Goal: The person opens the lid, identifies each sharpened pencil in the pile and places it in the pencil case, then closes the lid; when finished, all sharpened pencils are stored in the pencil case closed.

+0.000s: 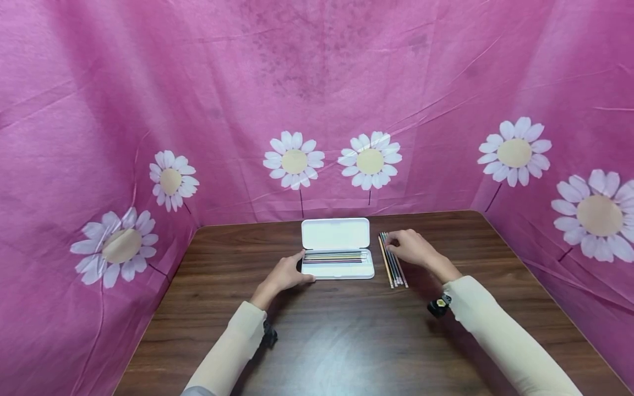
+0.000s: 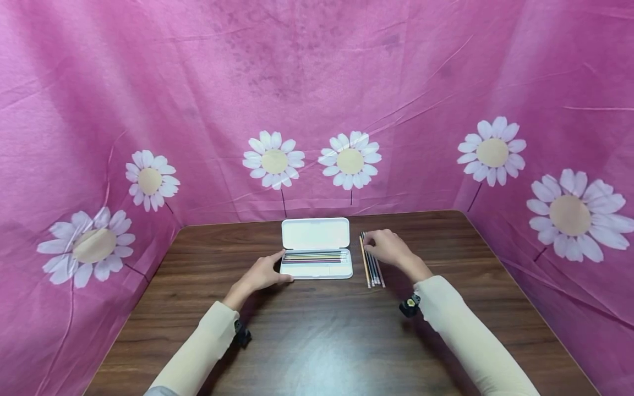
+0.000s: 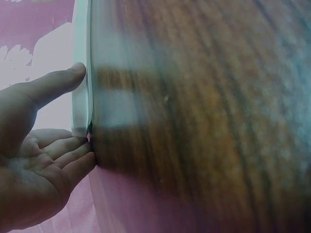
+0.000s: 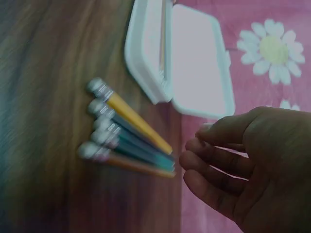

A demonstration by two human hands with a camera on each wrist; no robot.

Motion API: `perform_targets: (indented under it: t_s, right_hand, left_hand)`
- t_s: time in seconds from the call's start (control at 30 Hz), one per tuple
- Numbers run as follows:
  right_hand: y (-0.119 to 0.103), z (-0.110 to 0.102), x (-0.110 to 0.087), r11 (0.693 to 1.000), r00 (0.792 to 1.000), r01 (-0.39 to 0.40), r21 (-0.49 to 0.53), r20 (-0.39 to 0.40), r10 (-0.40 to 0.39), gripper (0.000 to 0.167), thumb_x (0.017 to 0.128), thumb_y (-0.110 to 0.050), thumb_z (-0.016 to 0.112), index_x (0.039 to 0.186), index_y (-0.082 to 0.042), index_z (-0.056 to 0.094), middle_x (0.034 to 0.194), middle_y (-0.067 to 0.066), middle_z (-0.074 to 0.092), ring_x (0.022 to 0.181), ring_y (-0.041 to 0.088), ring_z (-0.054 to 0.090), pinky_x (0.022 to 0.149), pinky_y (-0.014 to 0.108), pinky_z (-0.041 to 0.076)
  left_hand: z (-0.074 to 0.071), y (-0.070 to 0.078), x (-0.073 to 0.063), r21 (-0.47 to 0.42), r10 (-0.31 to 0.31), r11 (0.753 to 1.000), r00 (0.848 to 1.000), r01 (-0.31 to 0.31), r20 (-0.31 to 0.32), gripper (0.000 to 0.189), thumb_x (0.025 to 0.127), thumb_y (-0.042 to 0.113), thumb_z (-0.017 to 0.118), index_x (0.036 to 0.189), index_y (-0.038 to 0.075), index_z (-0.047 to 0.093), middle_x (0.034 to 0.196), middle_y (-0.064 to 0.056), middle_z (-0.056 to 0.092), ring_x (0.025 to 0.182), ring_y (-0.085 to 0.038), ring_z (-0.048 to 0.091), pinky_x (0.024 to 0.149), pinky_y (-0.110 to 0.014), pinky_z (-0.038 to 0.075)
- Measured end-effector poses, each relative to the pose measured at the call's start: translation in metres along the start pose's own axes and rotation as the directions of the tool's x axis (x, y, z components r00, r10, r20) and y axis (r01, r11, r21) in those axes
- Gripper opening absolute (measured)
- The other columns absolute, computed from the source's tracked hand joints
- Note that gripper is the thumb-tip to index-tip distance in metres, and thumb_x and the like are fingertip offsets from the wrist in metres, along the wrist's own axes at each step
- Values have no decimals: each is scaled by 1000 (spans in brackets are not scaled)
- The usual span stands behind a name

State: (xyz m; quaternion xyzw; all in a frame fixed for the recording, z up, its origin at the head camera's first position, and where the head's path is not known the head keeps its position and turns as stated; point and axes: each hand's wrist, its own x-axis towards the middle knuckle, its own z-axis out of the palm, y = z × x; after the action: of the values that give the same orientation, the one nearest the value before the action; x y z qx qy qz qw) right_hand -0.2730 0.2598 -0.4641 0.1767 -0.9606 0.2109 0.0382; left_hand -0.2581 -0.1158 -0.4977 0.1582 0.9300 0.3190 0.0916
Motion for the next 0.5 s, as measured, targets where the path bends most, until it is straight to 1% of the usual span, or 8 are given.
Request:
perform_targets:
  t_s: [0.13,0.27,0.4,0.43,0.5]
  right_hand:
    - [12,4,-13,998,998,-67,-12,7,67,7,94,-15,73,94,-11,79,91,7,78,85,28,70,80,56,56]
    - [20,13,-22,993,993,-113,-30,37,114,8,95,-17,73,90,-13,77,89,6,77,85,29,71,79,56,56]
    - [28,21,-27,992,991,-127,-24,44,128,9,94,-17,73,86,-12,72,83,6,73,81,29,69,76,56,56]
    - [36,27,-27,994,993,-112,-22,28,112,10,93,-18,73,86,-13,70,81,6,71,78,29,67,73,54,55]
    - [43,31,-26,993,993,-118,-10,24,118,12,91,-19,72,84,-12,67,78,7,68,75,29,64,70,53,53]
  left_hand:
    - [0,-1,0,-4,1,1000,1000,-1,0,93,84,32,90,160,2,46,148,-27,62,136,-39,61,116,-53,48]
    - [0,-1,0,-2,-1,1000,1000,1,-1,93,84,32,90,160,2,46,148,-27,62,136,-38,61,116,-53,48]
    - [1,-2,1,4,-6,1000,1000,6,1,93,84,33,90,161,2,45,149,-27,61,137,-38,60,116,-52,48]
    - [1,-2,1,4,-7,1000,1000,7,2,93,85,33,90,161,2,45,150,-27,60,138,-38,60,117,-52,48]
    - [1,-3,1,4,-9,1000,1000,9,1,93,85,33,89,161,2,45,151,-27,60,138,-38,59,117,-52,48]
